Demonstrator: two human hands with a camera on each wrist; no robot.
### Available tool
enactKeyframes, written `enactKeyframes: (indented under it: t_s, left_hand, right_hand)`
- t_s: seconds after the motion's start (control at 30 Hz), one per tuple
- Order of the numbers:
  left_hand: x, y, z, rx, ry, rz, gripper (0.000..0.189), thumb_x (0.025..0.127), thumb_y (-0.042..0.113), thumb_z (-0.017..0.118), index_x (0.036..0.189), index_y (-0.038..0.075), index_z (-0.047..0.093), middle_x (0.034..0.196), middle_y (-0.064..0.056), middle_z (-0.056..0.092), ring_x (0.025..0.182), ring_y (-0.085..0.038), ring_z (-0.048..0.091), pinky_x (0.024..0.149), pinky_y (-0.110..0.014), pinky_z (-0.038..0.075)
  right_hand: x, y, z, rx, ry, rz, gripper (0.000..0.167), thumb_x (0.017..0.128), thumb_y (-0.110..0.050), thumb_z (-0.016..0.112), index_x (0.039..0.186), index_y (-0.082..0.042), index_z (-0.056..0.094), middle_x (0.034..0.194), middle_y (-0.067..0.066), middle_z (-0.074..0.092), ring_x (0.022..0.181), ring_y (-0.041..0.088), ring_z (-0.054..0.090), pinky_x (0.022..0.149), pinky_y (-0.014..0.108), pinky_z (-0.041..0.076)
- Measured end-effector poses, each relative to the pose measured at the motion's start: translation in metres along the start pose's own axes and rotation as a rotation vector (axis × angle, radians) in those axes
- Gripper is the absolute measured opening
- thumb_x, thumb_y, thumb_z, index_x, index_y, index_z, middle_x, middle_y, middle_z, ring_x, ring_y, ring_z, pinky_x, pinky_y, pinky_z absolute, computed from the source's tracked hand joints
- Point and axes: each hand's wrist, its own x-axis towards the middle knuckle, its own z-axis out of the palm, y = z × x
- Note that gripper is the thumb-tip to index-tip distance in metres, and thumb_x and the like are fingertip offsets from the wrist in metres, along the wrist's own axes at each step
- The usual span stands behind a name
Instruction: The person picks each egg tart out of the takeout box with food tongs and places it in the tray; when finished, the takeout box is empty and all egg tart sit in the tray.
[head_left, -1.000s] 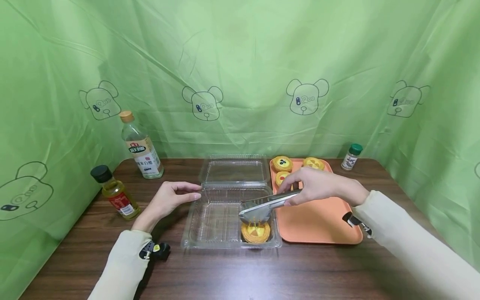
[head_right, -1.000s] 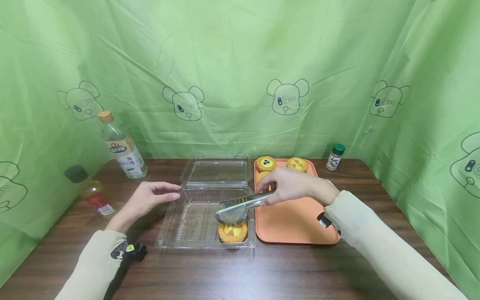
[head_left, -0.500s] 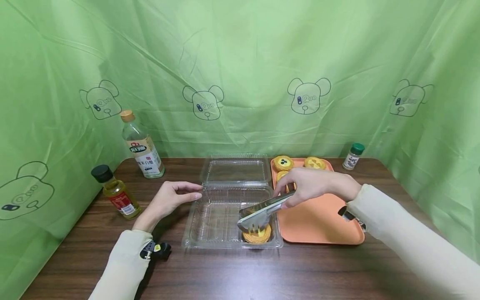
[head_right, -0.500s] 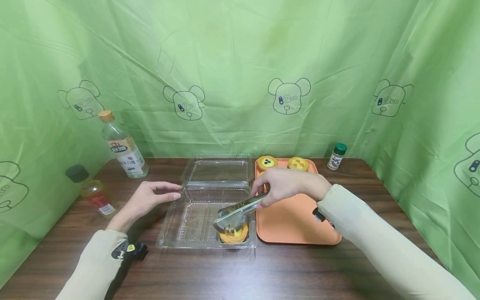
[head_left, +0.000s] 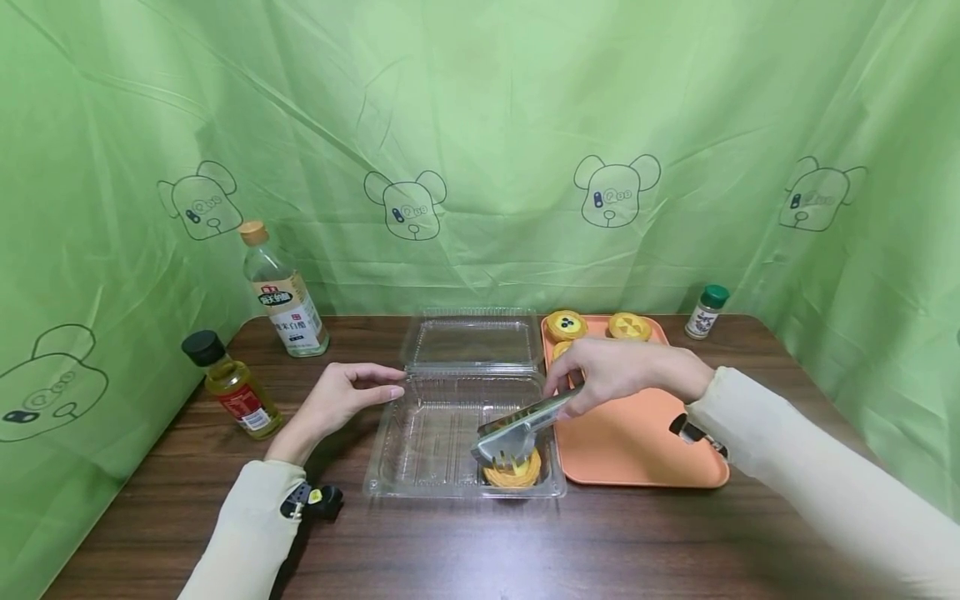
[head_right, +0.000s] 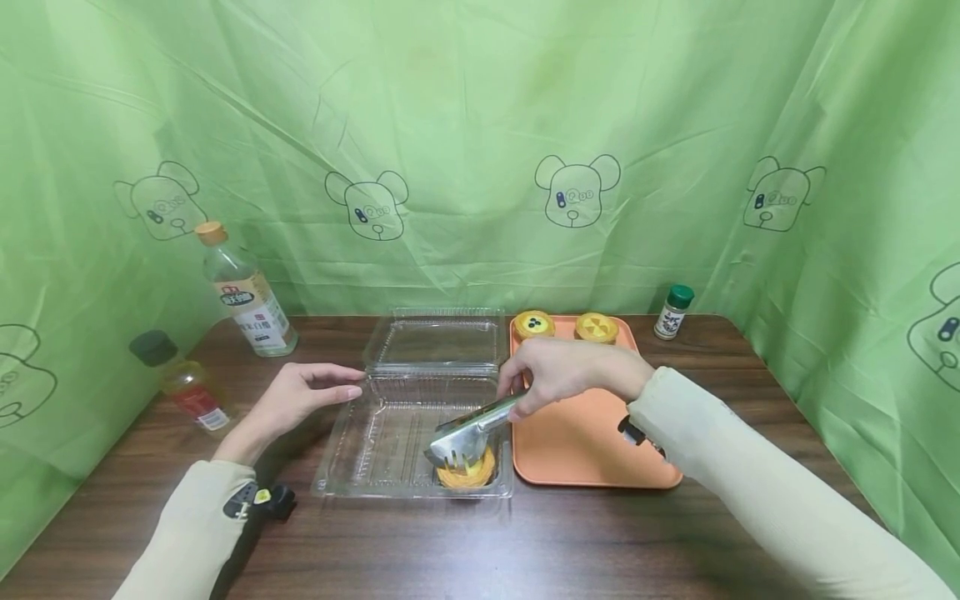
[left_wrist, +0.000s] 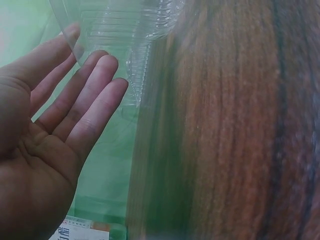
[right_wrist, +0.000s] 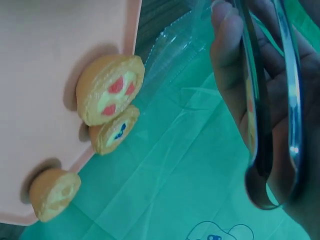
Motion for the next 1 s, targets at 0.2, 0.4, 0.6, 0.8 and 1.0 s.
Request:
enactKeyframes:
  t_s: [0.2,0.4,0.6,0.8,1.0]
  left_hand:
    - [-0.001,-0.001,0.0,0.003,-0.001,0.005,0.028,0.091,0.022,0.088,0.116,0.01,0.083,0.113,-0.005,0.079,0.096,-0.017,0.072,0.078,-0.027,0.058]
    - [-0.002,-0.001,0.0,0.003,0.004,0.003,0.028,0.091,0.022,0.088,0.116,0.01,0.083,0.114,-0.005,0.079,0.098,-0.017,0.072,0.079,-0.027,0.057]
    - [-0.002,-0.001,0.0,0.002,-0.001,0.006,0.028,0.091,0.021,0.088,0.115,0.01,0.083,0.114,-0.005,0.079,0.098,-0.017,0.072,0.079,-0.027,0.057]
    - [0.0,0.0,0.0,0.003,-0.006,0.01,0.028,0.091,0.022,0.088,0.116,0.01,0.083,0.113,-0.005,0.079,0.098,-0.018,0.072,0.079,-0.027,0.058]
    - [-0.001,0.0,-0.001,0.011,-0.006,0.006,0.028,0.091,0.023,0.088,0.116,0.011,0.083,0.114,-0.005,0.079,0.1,-0.018,0.072,0.08,-0.027,0.058]
  right_hand:
    - [-0.001,0.0,0.009,0.038,0.04,0.001,0.018,0.089,-0.02,0.086,0.107,-0.018,0.082,0.081,-0.013,0.069,0.072,0.011,0.063,0.061,0.025,0.05]
    - [0.001,-0.001,0.015,0.04,0.076,-0.026,0.019,0.09,-0.022,0.086,0.108,-0.019,0.082,0.082,-0.015,0.068,0.07,0.009,0.06,0.059,0.024,0.047]
    - [-0.001,0.0,0.016,0.069,0.078,-0.018,0.02,0.092,-0.022,0.084,0.111,-0.018,0.082,0.084,-0.013,0.069,0.07,0.015,0.062,0.058,0.024,0.047]
    - [-0.006,0.003,0.014,0.071,0.108,0.0,0.021,0.094,-0.026,0.083,0.114,-0.02,0.082,0.087,-0.013,0.07,0.076,0.012,0.061,0.062,0.027,0.049]
    - [-0.013,0.005,0.011,0.063,0.158,-0.003,0.021,0.094,-0.027,0.083,0.114,-0.023,0.082,0.085,-0.014,0.069,0.075,0.012,0.06,0.061,0.027,0.048]
